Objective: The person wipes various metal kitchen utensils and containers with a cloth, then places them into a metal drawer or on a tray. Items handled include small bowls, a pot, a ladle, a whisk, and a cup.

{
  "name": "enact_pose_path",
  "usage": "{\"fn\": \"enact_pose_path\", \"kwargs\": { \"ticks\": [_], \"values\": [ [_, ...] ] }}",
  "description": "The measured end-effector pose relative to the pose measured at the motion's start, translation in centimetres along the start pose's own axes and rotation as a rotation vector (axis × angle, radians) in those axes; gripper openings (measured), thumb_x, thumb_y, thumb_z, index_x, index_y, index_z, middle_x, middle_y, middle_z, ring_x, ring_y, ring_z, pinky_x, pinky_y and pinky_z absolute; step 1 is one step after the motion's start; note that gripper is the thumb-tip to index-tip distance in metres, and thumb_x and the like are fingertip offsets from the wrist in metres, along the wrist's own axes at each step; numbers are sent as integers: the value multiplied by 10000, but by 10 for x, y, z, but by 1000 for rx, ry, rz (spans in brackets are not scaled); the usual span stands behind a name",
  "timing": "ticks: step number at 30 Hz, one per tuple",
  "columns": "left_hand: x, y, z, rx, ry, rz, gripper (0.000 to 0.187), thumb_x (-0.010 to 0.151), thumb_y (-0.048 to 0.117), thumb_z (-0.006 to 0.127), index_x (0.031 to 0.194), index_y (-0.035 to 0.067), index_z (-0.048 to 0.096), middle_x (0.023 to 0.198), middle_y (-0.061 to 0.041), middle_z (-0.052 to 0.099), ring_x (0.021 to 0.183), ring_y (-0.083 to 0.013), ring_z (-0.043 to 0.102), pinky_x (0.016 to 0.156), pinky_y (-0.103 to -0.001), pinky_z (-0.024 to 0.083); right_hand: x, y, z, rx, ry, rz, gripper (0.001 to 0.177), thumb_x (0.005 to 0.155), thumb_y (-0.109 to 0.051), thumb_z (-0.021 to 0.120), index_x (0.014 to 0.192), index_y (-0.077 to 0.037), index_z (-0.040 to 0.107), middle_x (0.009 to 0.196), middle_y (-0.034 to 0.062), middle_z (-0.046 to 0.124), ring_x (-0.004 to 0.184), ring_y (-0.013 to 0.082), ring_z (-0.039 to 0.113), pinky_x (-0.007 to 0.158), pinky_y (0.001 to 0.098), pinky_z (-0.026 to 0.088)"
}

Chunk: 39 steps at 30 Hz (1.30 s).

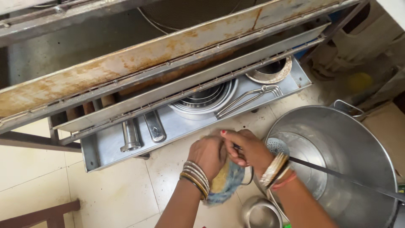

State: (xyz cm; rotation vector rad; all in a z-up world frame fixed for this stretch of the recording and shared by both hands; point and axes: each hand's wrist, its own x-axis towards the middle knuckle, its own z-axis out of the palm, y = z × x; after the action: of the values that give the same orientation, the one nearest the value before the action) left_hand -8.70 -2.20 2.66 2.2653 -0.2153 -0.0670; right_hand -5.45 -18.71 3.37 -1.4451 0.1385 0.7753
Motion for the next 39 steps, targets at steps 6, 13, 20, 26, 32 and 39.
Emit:
{"fn": "enact_pose_path", "kwargs": {
  "ticks": [6, 13, 20, 26, 32, 39],
  "values": [
    [-36, -17, 3, 3, 52, -338, 345, 778, 317, 819, 1058, 139, 725, 1077, -118, 727, 887, -325, 717, 817, -427, 555, -48, -25, -43, -113, 31, -221, 268, 1079, -258, 451, 1233, -154, 644, 542, -2, 521, 445, 64, 430, 423, 214, 338],
    [-53, 25, -6, -529, 568, -360, 255, 842, 346, 795, 939, 111, 783, 999, -128, 753, 911, -291, 734, 791, -379, 575, -32, 26, -50, -487, 31, 23, 313, 921, -24, 486, 1153, -24, 695, 686, 121, 745, 475, 155, 432, 449, 298, 350],
    [-45, 45, 14, -494, 143, -231, 374, 895, 390, 747, 894, 17, 726, 729, -119, 667, 675, -169, 579, 643, -331, 511, -45, 23, -49, -421, -209, -327, 219, 911, -37, 559, 990, 69, 734, 785, 61, 724, 667, 53, 606, 572, 223, 493],
    [-56, 0, 8, -583, 33, -300, 422, 884, 412, 748, 785, 5, 697, 603, -19, 634, 559, -101, 534, 539, -311, 486, -81, -12, -63, 3, 134, -243, 295, 1049, -214, 554, 1077, 15, 738, 728, 49, 644, 574, 87, 488, 536, 218, 393],
    [-66, -5, -2, -186, 35, -349, 429, 785, 484, 803, 830, 68, 711, 648, -119, 693, 601, -255, 657, 595, -407, 541, -73, -24, -63, -582, 358, -548, 396, 954, -258, 649, 1285, -45, 692, 1064, 94, 738, 931, 195, 673, 840, 319, 536],
    [-46, 24, -7, -15, 140, 68, 363, 786, 446, 783, 881, 99, 734, 737, -165, 730, 807, -344, 678, 769, -500, 506, -49, 4, -32, -1355, 137, -498, 256, 854, -210, 748, 1095, -130, 717, 970, 42, 759, 914, 218, 714, 847, 446, 520]
  ]
}}
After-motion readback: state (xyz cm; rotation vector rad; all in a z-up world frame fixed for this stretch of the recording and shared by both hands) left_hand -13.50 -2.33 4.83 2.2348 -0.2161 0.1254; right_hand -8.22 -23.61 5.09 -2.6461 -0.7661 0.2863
